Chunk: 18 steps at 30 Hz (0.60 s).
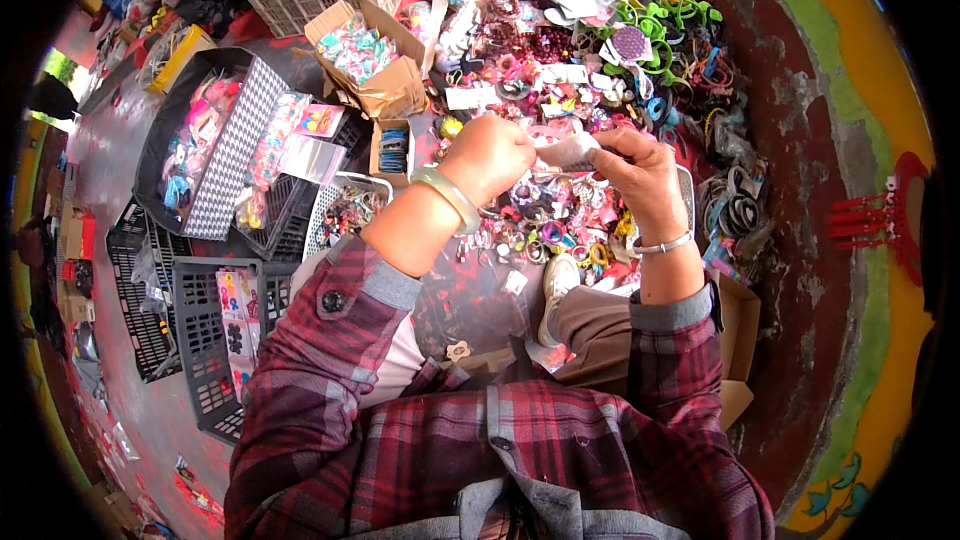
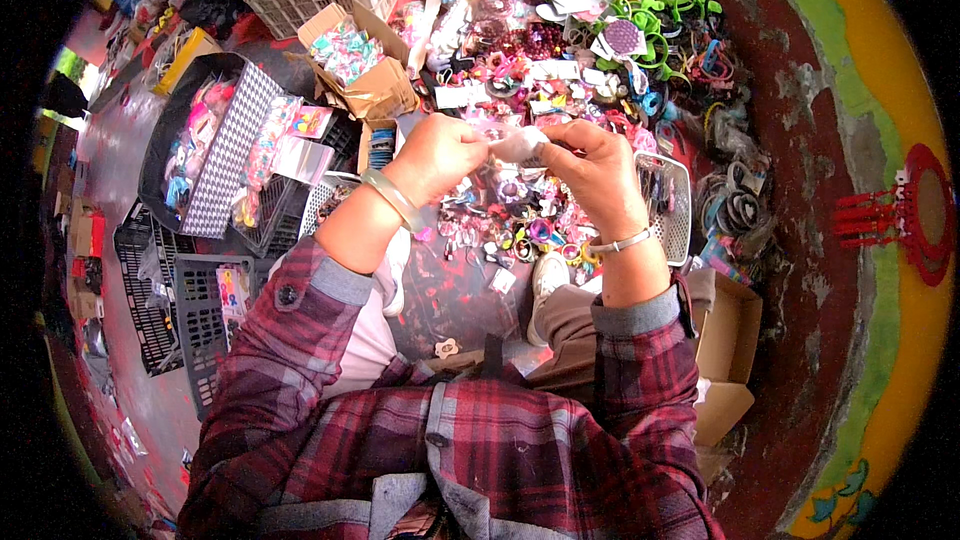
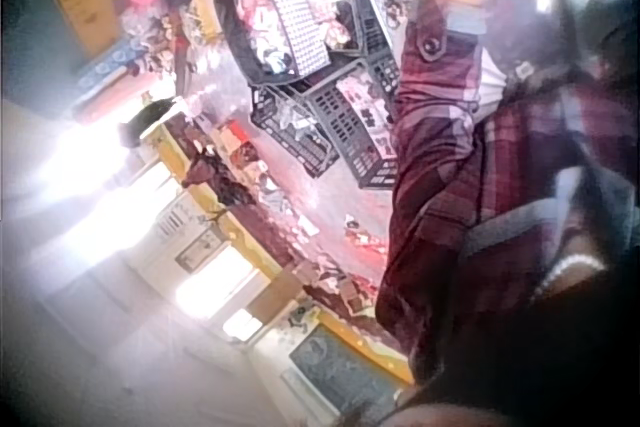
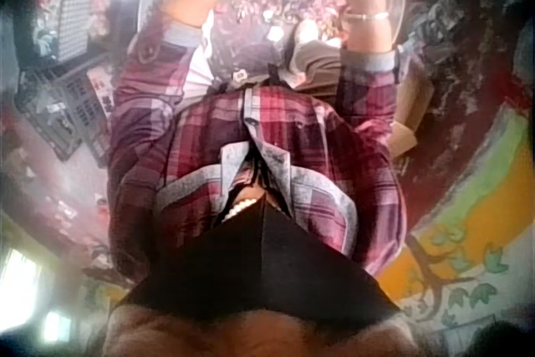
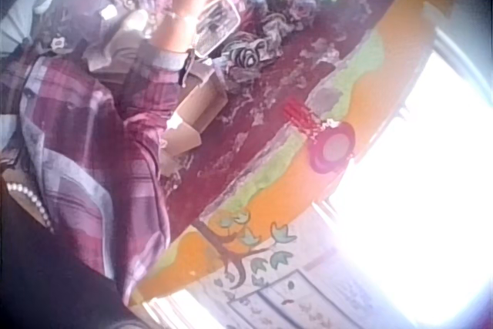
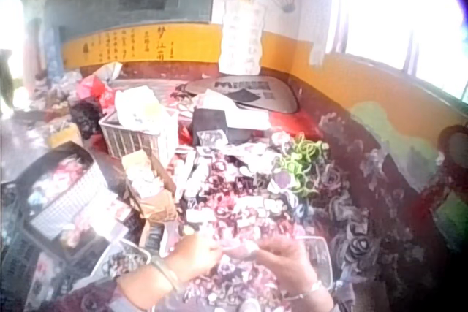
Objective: The person sits on the floor and sorts through a large pile of hair accessories, picking up items like hair ties and clips. They place selected items into small plastic bags and then put the bags into a white basket.
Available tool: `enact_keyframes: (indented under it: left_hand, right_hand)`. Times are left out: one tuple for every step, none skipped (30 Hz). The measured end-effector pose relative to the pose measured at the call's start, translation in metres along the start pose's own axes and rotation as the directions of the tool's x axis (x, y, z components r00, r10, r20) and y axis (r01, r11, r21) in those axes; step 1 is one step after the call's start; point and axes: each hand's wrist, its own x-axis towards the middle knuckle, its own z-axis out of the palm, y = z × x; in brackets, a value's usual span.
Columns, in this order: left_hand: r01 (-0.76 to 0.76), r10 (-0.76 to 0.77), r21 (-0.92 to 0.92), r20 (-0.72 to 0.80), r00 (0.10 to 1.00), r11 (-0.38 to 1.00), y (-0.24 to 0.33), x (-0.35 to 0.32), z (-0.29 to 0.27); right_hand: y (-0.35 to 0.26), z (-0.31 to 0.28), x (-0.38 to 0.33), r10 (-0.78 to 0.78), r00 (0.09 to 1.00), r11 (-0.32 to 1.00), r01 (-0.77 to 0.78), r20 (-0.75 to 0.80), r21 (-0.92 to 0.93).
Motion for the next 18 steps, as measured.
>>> enact_keyframes:
  left_hand:
    - [0.011,-0.011,-0.004,-0.004,1.000,1.000,0.000,0.000,0.001]
    - [0.023,-0.023,-0.009,-0.008,1.000,1.000,0.001,0.000,0.002]
    - [0.034,-0.034,-0.013,-0.011,0.999,0.999,0.002,0.000,0.002]
    - [0.024,-0.024,0.003,0.003,1.000,1.000,0.002,-0.001,0.002]
    - [0.013,-0.014,0.018,0.017,1.000,1.000,0.004,-0.001,0.002]
    - [0.003,-0.004,0.034,0.032,0.999,0.999,0.004,-0.001,0.002]
    - [-0.015,0.014,0.022,0.052,0.999,1.000,0.003,-0.002,0.003]
    - [-0.033,0.033,0.010,0.072,0.997,0.999,0.001,-0.003,0.003]
    - [-0.051,0.051,-0.003,0.091,0.995,0.999,0.000,-0.003,0.004]
    - [-0.051,0.051,-0.003,0.111,0.993,0.999,0.001,-0.003,0.004]
    - [-0.050,0.050,-0.003,0.131,0.990,0.999,0.002,-0.003,0.003]
    - [-0.050,0.050,-0.002,0.150,0.987,0.999,0.003,-0.003,0.003]
    - [-0.041,0.044,-0.021,0.151,0.988,0.999,0.001,-0.003,0.004]
    - [-0.031,0.037,-0.040,0.152,0.988,0.999,-0.002,-0.003,0.005]
    - [-0.021,0.030,-0.058,0.152,0.988,0.998,-0.004,-0.003,0.006]
    - [0.018,0.002,-0.109,0.179,0.984,0.994,-0.003,-0.001,0.006]
    - [0.058,-0.025,-0.157,0.205,0.978,0.986,-0.003,0.000,0.005]
    - [0.100,-0.051,-0.205,0.233,0.971,0.974,-0.002,0.000,0.004]
  right_hand:
    - [0.001,0.001,0.000,0.034,0.999,0.999,-0.034,0.004,-0.012]
    - [0.002,0.002,0.000,0.069,0.998,0.997,-0.069,0.007,-0.025]
    - [0.003,0.003,-0.001,0.103,0.995,0.994,-0.103,0.010,-0.037]
    - [0.005,0.004,-0.001,0.033,0.999,0.993,-0.030,0.025,-0.115]
    - [0.008,0.004,0.000,-0.036,0.998,0.981,0.044,0.045,-0.190]
    - [0.009,0.004,0.000,-0.103,0.992,0.958,0.118,0.069,-0.262]
    - [0.005,0.007,-0.002,-0.108,0.992,0.952,0.123,0.066,-0.281]
    - [0.001,0.007,-0.003,-0.090,0.990,0.943,0.118,0.104,-0.311]
    - [-0.004,0.007,-0.003,-0.069,0.987,0.933,0.115,0.143,-0.340]
    - [-0.006,0.007,-0.004,-0.047,0.983,0.922,0.111,0.179,-0.370]
    - [-0.006,0.007,-0.004,-0.073,0.976,0.923,0.145,0.206,-0.356]
    - [-0.007,0.008,-0.005,-0.085,0.973,0.913,0.161,0.213,-0.374]
    - [-0.008,0.009,-0.005,-0.098,0.970,0.903,0.180,0.221,-0.390]
    - [-0.009,0.010,-0.005,-0.111,0.967,0.892,0.199,0.231,-0.406]
    - [-0.007,0.011,-0.005,-0.094,0.974,0.912,0.167,0.206,-0.375]
    - [-0.003,0.011,-0.005,-0.074,0.981,0.928,0.133,0.177,-0.348]
    - [0.000,0.011,-0.005,-0.054,0.987,0.943,0.100,0.150,-0.319]
    - [0.003,0.009,-0.004,-0.025,0.989,0.971,0.058,0.143,-0.232]
